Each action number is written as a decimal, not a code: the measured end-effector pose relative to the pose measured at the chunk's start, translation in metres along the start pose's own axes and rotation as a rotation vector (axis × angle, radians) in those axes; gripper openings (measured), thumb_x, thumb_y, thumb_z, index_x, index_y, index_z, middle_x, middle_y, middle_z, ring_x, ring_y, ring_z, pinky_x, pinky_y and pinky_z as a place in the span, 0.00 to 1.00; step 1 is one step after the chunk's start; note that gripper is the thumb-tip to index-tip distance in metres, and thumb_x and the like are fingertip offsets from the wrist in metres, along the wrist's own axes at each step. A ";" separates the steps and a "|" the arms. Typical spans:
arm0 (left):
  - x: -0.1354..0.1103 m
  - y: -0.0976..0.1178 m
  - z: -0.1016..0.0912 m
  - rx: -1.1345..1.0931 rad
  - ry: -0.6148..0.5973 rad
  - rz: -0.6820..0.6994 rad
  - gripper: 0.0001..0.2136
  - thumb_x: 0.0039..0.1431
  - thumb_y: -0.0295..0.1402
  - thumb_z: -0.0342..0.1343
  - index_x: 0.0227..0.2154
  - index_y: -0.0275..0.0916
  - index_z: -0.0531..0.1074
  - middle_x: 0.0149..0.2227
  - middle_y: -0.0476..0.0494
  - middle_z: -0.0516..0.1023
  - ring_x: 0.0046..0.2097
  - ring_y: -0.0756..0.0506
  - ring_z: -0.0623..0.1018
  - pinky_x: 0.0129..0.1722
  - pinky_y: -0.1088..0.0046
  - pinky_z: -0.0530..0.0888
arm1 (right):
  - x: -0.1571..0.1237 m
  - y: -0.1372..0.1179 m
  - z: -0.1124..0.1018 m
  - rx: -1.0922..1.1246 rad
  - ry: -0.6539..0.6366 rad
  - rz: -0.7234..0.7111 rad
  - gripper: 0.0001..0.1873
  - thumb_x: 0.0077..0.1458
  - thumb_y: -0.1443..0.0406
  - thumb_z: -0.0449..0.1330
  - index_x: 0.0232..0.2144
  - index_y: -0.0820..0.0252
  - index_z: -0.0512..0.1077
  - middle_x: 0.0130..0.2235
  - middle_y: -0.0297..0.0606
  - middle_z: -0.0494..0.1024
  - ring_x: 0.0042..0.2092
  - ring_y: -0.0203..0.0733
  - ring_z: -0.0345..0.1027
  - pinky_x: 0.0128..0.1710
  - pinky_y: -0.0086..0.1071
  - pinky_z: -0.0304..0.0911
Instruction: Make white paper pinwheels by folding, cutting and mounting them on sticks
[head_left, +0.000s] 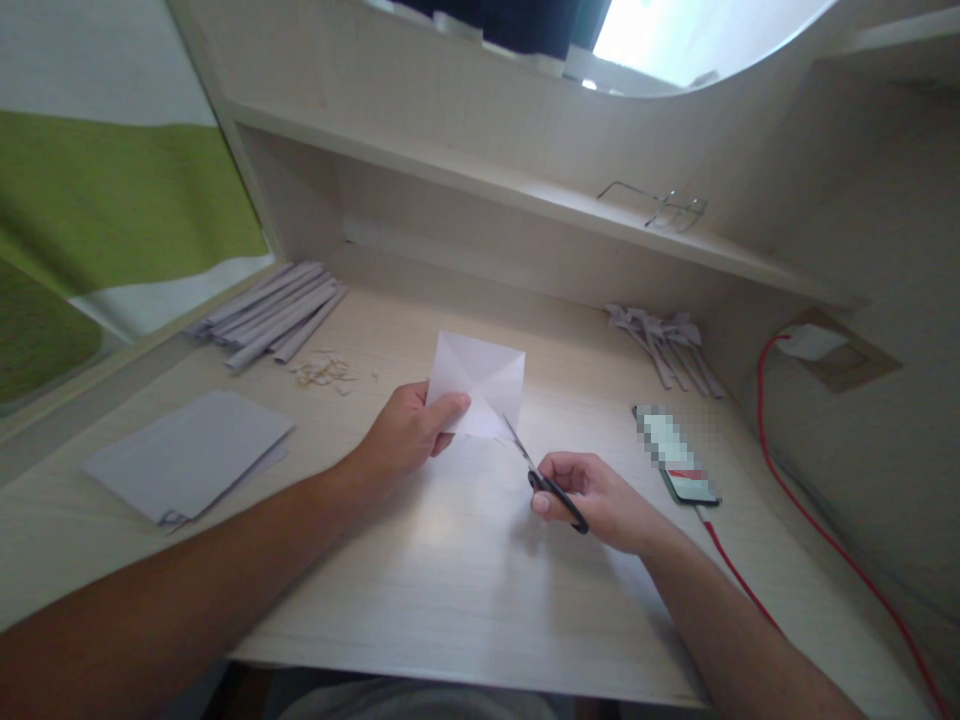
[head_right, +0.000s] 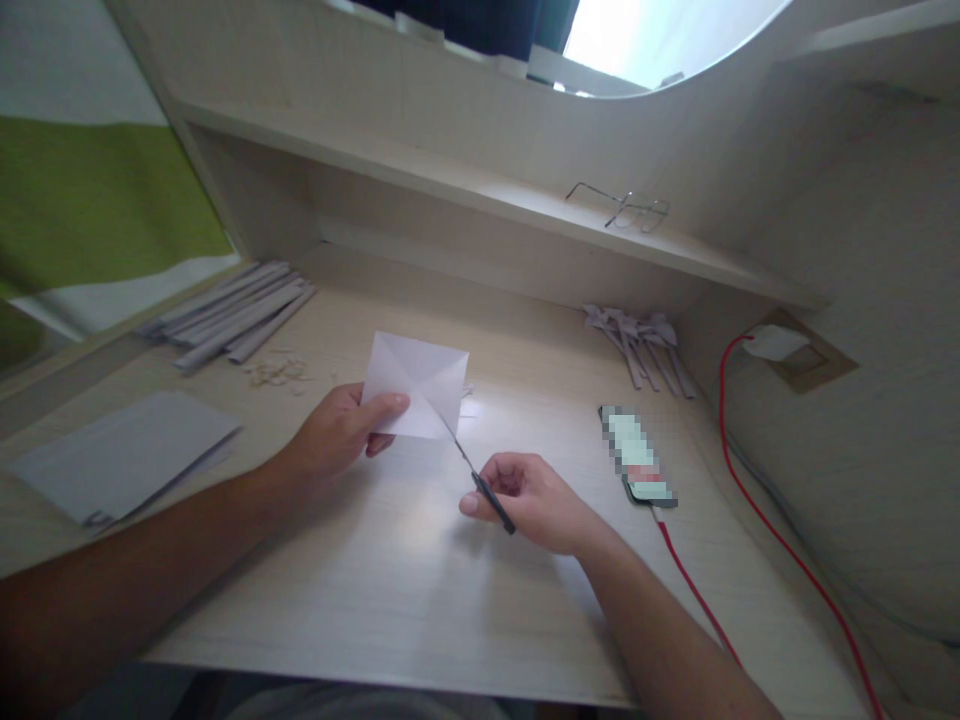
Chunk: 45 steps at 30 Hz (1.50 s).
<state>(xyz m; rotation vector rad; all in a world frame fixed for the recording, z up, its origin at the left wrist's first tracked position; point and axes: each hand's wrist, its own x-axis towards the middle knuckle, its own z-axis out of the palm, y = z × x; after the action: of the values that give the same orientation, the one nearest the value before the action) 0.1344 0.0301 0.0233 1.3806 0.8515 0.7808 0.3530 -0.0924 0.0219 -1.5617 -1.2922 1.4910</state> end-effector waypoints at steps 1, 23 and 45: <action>0.000 0.000 0.000 0.010 0.003 -0.003 0.17 0.53 0.43 0.57 0.17 0.40 0.62 0.14 0.54 0.61 0.18 0.53 0.60 0.19 0.75 0.54 | 0.000 0.000 0.000 -0.007 0.002 0.000 0.26 0.42 0.48 0.75 0.26 0.61 0.69 0.24 0.27 0.64 0.26 0.32 0.53 0.25 0.29 0.46; 0.001 0.005 -0.001 0.039 0.009 -0.020 0.16 0.51 0.43 0.56 0.16 0.41 0.61 0.13 0.54 0.61 0.18 0.53 0.59 0.19 0.76 0.54 | 0.000 -0.001 0.003 -0.022 0.028 0.010 0.26 0.43 0.49 0.75 0.23 0.60 0.68 0.21 0.27 0.67 0.24 0.31 0.54 0.24 0.28 0.46; 0.003 -0.002 0.001 0.013 -0.076 -0.004 0.16 0.49 0.44 0.57 0.16 0.41 0.61 0.13 0.55 0.60 0.16 0.54 0.58 0.18 0.76 0.52 | 0.002 0.000 0.004 -0.025 0.028 -0.015 0.24 0.44 0.52 0.76 0.21 0.60 0.69 0.20 0.27 0.68 0.23 0.30 0.54 0.24 0.28 0.46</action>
<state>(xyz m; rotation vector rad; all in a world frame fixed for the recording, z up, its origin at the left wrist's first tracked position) 0.1366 0.0326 0.0213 1.4107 0.8009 0.7160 0.3486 -0.0918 0.0200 -1.5800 -1.3083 1.4435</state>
